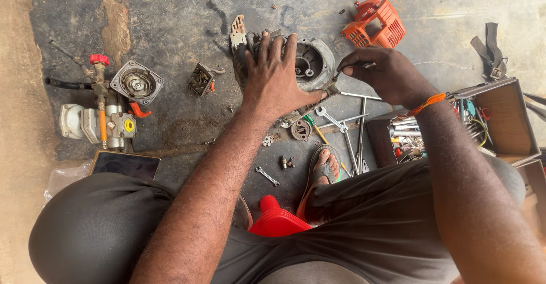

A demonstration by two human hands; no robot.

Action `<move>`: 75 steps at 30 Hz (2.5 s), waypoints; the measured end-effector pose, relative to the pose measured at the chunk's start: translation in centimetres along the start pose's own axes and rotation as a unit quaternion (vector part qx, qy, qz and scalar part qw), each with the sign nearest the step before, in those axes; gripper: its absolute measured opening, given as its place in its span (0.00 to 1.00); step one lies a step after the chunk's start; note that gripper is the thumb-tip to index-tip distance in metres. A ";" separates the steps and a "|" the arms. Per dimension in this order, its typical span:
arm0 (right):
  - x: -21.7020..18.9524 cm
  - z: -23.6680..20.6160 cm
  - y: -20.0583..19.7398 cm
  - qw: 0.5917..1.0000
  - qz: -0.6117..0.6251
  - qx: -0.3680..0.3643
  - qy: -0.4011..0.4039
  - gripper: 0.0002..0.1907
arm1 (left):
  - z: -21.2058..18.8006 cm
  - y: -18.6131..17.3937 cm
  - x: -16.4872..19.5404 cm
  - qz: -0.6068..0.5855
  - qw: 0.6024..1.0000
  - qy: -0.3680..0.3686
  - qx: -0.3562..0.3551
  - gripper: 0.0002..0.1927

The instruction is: The person sits on a red stool and uses a wrench to loosen and remove bolts from a small engine block. After removing the bolts, the person detaches a circular metal cover and then inserts a spring-loaded valve assembly into the engine opening.

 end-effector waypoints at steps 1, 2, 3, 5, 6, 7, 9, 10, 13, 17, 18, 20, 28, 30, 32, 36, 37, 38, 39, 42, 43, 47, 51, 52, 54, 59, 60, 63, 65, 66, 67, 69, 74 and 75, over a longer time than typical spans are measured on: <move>0.0 0.1 -0.1 1.000 -0.013 -0.005 -0.022 0.12 | 0.0 0.0 0.0 0.003 1.000 0.007 0.003 0.71; -0.1 0.3 -0.2 0.999 -0.026 -0.009 -0.043 0.12 | 0.1 -0.1 -0.2 0.007 1.000 0.014 0.006 0.71; -0.1 0.5 -0.4 0.997 -0.040 -0.014 -0.064 0.12 | 0.1 -0.1 -0.2 0.010 1.000 0.021 0.008 0.72; -0.2 0.8 -0.7 0.995 -0.065 -0.018 -0.075 0.12 | 0.1 -0.2 -0.4 0.005 0.999 0.038 0.021 0.72; -0.3 1.0 -0.8 0.993 -0.078 -0.020 -0.082 0.12 | 0.1 -0.2 -0.5 0.003 0.999 0.046 0.029 0.72; -0.3 1.1 -0.8 0.994 -0.071 -0.029 -0.071 0.13 | 0.0 -0.3 -0.6 0.005 0.998 0.055 0.038 0.72; -0.3 1.1 -0.7 0.996 -0.059 -0.051 -0.049 0.14 | 0.0 -0.3 -0.6 0.008 0.996 0.074 0.056 0.73; -0.4 0.9 -0.7 0.994 -0.086 -0.039 -0.048 0.15 | 0.0 -0.2 -0.6 0.009 0.996 0.070 0.052 0.73; -0.4 0.1 -0.4 0.983 -0.182 -0.004 -0.037 0.19 | 0.0 -0.1 -0.7 0.007 0.997 0.064 0.046 0.72; -0.5 -0.7 0.1 0.953 -0.294 0.048 -0.059 0.24 | -0.2 -0.2 -0.8 0.010 0.995 0.074 0.069 0.71; -0.4 -0.9 0.2 0.946 -0.310 0.063 -0.072 0.25 | -0.2 -0.2 -0.7 0.010 0.994 0.081 0.075 0.71; -0.3 -1.1 0.8 0.932 -0.330 0.104 -0.109 0.24 | -0.3 -0.4 -0.6 0.008 0.996 0.061 0.064 0.70; 1.1 -1.4 1.9 0.918 -0.342 0.163 -0.118 0.25 | -0.8 -1.3 0.2 -0.005 0.997 0.032 0.070 0.70; 0.7 -1.7 2.4 0.913 -0.352 0.174 -0.108 0.25 | -0.8 -1.2 0.3 -0.008 0.998 0.026 0.061 0.70; 0.1 -2.0 3.0 0.913 -0.352 0.196 -0.063 0.26 | -0.5 -1.0 0.2 -0.011 0.999 0.018 0.040 0.71; -0.8 -2.8 4.3 0.899 -0.356 0.254 0.018 0.26 | -0.3 -0.8 -0.1 0.000 0.999 0.020 0.025 0.72; -0.8 -2.7 4.2 0.903 -0.356 0.241 0.001 0.26 | -0.1 -0.9 -0.2 -0.001 0.999 0.020 0.037 0.73; -0.7 -2.6 3.9 0.910 -0.350 0.221 -0.014 0.26 | -0.1 -0.7 -0.3 -0.003 0.999 0.017 0.040 0.74; -0.5 -2.7 3.7 0.918 -0.343 0.199 -0.021 0.26 | -0.1 -0.5 -0.3 -0.005 0.999 0.018 0.035 0.74; 0.0 -2.7 2.8 0.944 -0.266 0.180 -0.077 0.21 | 0.1 0.1 -0.4 0.015 0.999 0.037 0.034 0.72; 0.0 -2.8 2.7 0.950 -0.242 0.177 -0.090 0.18 | 0.2 0.3 -0.5 0.013 0.998 0.043 0.042 0.72; -0.3 -3.1 2.6 0.944 -0.255 0.173 -0.115 0.12 | -0.2 1.1 -1.0 0.006 0.997 0.050 0.057 0.73; -0.5 -2.9 2.6 0.925 -0.302 0.198 -0.121 0.10 | 0.0 1.2 -1.3 0.011 0.996 0.054 0.069 0.73; -0.3 -2.9 2.6 0.921 -0.307 0.206 -0.125 0.09 | 0.0 1.3 -1.1 0.012 0.997 0.052 0.061 0.73; 0.0 -2.7 2.6 0.909 -0.318 0.230 -0.138 0.09 | 0.4 1.1 -1.2 0.017 0.997 0.050 0.054 0.73; 0.4 -2.3 2.7 0.865 -0.372 0.277 -0.191 0.13 | 0.6 0.9 -1.3 0.012 0.997 0.056 0.052 0.72; 0.2 -2.3 2.8 0.847 -0.387 0.296 -0.212 0.14 | 0.5 0.9 -1.2 0.010 0.997 0.058 0.049 0.72; -0.2 -2.1 3.0 0.842 -0.388 0.299 -0.227 0.16 | 0.3 0.8 -1.1 0.021 0.997 0.058 0.044 0.72; -0.1 -2.0 3.0 0.872 -0.335 0.306 -0.184 0.13 | 0.1 0.8 -0.7 0.025 0.997 0.042 0.055 0.73; 0.1 -1.9 2.9 0.882 -0.310 0.313 -0.168 0.12 | 0.3 0.6 -0.6 0.028 0.997 0.034 0.067 0.73; 0.5 -1.7 2.7 0.876 -0.304 0.341 -0.155 0.12 | 0.4 0.6 -0.6 0.031 0.997 0.036 0.062 0.74; 1.6 -1.5 2.4 0.868 -0.288 0.384 -0.128 0.11 | 0.3 0.7 -0.5 0.033 0.998 0.031 0.040 0.74; 6.7 0.0 5.9 0.972 0.091 -0.020 0.216 0.10 | 0.4 0.9 -1.4 -0.010 0.999 0.039 0.031 0.71; 7.4 -0.3 7.8 0.955 0.039 -0.083 0.281 0.17 | 0.5 1.0 -1.6 -0.033 0.998 0.040 0.024 0.68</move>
Point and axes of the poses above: each hand's wrist, its own z-axis towards the middle knuckle, its own y-axis out of the palm, x = y × z, the point moved 2 cm from there along z, towards the middle knuckle, and after that the axes turned 4 degrees about y, right-handed, at the moved point
